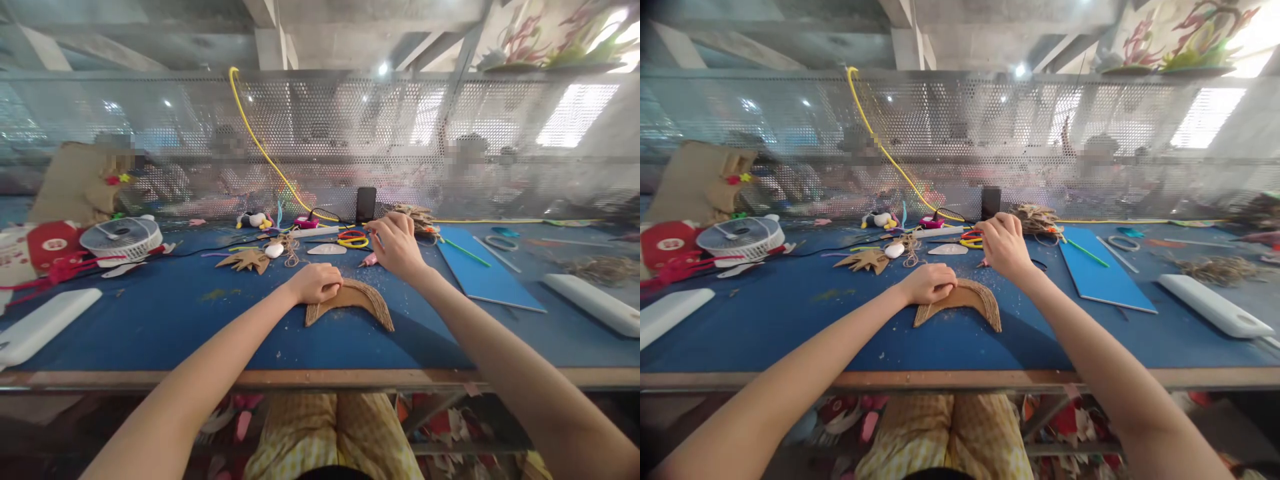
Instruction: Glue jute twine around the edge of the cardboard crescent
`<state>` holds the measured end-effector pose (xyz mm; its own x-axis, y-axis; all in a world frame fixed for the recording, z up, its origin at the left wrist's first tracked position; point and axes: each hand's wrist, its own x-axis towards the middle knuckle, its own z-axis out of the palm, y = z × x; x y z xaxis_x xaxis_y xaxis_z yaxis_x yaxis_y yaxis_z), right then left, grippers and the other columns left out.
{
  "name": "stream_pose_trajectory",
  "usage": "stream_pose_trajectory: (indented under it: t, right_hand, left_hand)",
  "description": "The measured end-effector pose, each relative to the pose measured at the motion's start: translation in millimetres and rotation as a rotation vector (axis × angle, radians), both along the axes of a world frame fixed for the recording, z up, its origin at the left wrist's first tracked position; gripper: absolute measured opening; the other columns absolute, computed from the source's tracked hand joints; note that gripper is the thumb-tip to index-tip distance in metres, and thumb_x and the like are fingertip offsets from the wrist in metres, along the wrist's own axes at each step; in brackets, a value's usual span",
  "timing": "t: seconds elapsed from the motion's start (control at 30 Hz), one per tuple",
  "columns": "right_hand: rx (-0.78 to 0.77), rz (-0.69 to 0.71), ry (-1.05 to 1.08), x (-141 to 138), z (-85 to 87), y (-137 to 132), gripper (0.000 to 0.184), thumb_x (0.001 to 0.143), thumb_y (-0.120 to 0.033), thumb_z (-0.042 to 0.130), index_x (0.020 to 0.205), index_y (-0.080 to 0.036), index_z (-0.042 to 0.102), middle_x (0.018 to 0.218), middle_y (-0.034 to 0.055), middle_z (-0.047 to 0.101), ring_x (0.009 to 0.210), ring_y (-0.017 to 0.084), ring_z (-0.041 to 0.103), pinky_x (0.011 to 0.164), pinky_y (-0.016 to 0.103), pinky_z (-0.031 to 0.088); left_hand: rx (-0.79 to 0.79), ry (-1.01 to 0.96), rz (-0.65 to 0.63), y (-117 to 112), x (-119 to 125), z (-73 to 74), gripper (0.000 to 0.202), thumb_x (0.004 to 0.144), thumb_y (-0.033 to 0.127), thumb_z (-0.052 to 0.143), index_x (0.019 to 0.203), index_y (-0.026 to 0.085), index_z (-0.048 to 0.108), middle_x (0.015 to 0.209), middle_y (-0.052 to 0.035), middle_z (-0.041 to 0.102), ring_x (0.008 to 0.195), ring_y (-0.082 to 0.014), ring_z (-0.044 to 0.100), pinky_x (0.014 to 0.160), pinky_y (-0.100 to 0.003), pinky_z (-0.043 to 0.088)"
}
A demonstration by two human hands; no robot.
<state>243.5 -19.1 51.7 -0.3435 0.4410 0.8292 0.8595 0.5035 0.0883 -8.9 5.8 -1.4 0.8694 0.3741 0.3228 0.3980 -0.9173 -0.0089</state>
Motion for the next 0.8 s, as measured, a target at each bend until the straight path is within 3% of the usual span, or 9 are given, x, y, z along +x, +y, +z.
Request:
stream_pose_trajectory:
  t: [0.1,0.2,0.3,0.47,0.8]
  right_hand:
    - [-0.035,-0.042,0.122,-4.7,-18.4,-2.7,0.027,0.095,-0.020,0.045,0.115,-0.022,0.063,0.101,0.0096,0.068,0.110,0.029,0.047,0.098,0.048,0.035]
    - [-0.203,0.072,-0.059,0.3,-41.7,1.9,0.028,0.091,-0.016,0.049,0.110,-0.024,0.066,0.100,0.0073,0.070,0.112,0.029,0.047,0.103,0.047,0.033]
    - [-0.243,0.088,-0.072,8.6,-54.0,9.0,0.025,0.089,-0.017,0.052,0.106,-0.025,0.068,0.098,0.0047,0.072,0.112,0.028,0.048,0.102,0.044,0.035]
    - [-0.240,0.027,0.021,15.8,-54.4,13.1,0.024,0.092,-0.020,0.049,0.108,-0.022,0.067,0.100,0.0075,0.072,0.111,0.029,0.046,0.099,0.047,0.035]
    - [-0.257,0.067,0.023,9.1,-53.9,8.1,0.025,0.089,-0.019,0.052,0.107,-0.024,0.069,0.104,0.0081,0.072,0.111,0.030,0.047,0.098,0.048,0.036]
  left_hand:
    - [0.007,-0.007,0.023,-1.8,-0.5,0.7,0.023,0.095,0.025,0.048,0.097,0.023,0.071,0.101,-0.0054,0.068,0.091,-0.0180,0.064,0.082,-0.028,0.050]
    - [0.021,-0.017,0.042,-5.9,-3.5,3.3,0.026,0.097,0.029,0.048,0.100,0.024,0.073,0.117,-0.0056,0.064,0.093,-0.0175,0.065,0.081,-0.028,0.050]
    - [0.030,-0.004,0.046,-9.6,-7.7,5.6,0.025,0.097,0.030,0.050,0.106,0.026,0.073,0.122,-0.0045,0.062,0.092,-0.0171,0.066,0.081,-0.029,0.050]
    - [0.039,0.036,0.045,-11.3,-9.1,7.6,0.026,0.097,0.027,0.049,0.113,0.026,0.070,0.121,-0.0044,0.062,0.092,-0.0179,0.067,0.078,-0.028,0.051]
    - [0.039,0.080,0.065,-15.9,-4.5,18.1,0.027,0.097,0.027,0.048,0.110,0.025,0.071,0.116,-0.0038,0.066,0.089,-0.0185,0.068,0.077,-0.029,0.051]
